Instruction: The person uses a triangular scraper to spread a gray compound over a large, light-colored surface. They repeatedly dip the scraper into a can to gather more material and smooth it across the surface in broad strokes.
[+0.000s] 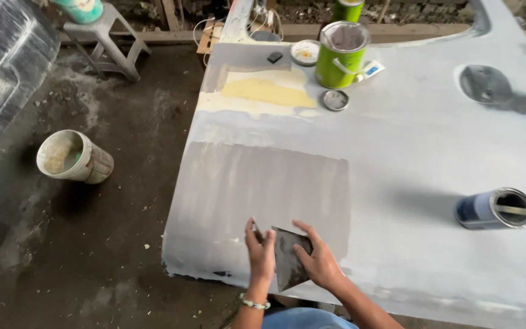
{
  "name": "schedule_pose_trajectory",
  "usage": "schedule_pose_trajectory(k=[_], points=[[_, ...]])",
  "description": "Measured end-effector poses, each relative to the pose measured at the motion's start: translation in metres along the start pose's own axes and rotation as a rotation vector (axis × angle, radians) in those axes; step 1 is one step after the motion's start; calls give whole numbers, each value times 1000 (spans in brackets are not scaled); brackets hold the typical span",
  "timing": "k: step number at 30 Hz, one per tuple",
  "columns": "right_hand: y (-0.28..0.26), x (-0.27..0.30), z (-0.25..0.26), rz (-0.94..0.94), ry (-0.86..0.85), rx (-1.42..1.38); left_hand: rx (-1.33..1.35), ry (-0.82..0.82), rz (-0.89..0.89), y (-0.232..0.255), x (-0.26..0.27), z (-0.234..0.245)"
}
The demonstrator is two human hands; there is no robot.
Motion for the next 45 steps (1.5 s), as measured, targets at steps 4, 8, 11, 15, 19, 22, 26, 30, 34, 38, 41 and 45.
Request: schedule_pose_trajectory(k=[4, 8, 11, 15, 19, 22, 26, 30, 34, 38, 41, 45], points=[[38, 33, 14, 219, -35, -43, -310, -3, -76, 29, 45, -59], [71, 51, 33, 245, -6, -180, -332, 67, -19, 39, 72, -80], [90, 58, 37, 196, -71, -344, -261, 52, 26, 35, 89, -81], [109, 60, 50, 123, 64, -170, -80, -116, -24, 42, 112, -80], [127, 57, 54, 82, 142, -260, 14, -211, -37, 45, 127, -71], [129, 58, 45, 23, 136, -329, 99, -241, 174, 44, 128, -59], [90, 75, 36, 103, 35, -303, 328, -130, 243, -1, 106, -36], [129, 74, 17, 46, -125, -296, 573, -26, 322, -29, 98, 5], [108, 83, 11, -16, -157, -386, 657, -28, 498, -58, 103, 7], [105, 96, -19, -120, -247, -479, 588, -84, 460, -53, 114, -2], [135, 95, -35, -192, -218, -524, 454, -107, 368, -67, 112, -4], [148, 100, -44, 3, -103, -247, 446, -208, 384, -84, 115, -7]])
Point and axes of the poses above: each hand's wrist, its own x-axis away from the middle knuckle, its own z-axis out of the back of the hand, y = z × x, the point moved 6 cm from there along -x, towards the middle knuckle, and after that the axes turned 1 degree about x, right-handed, at the moved point
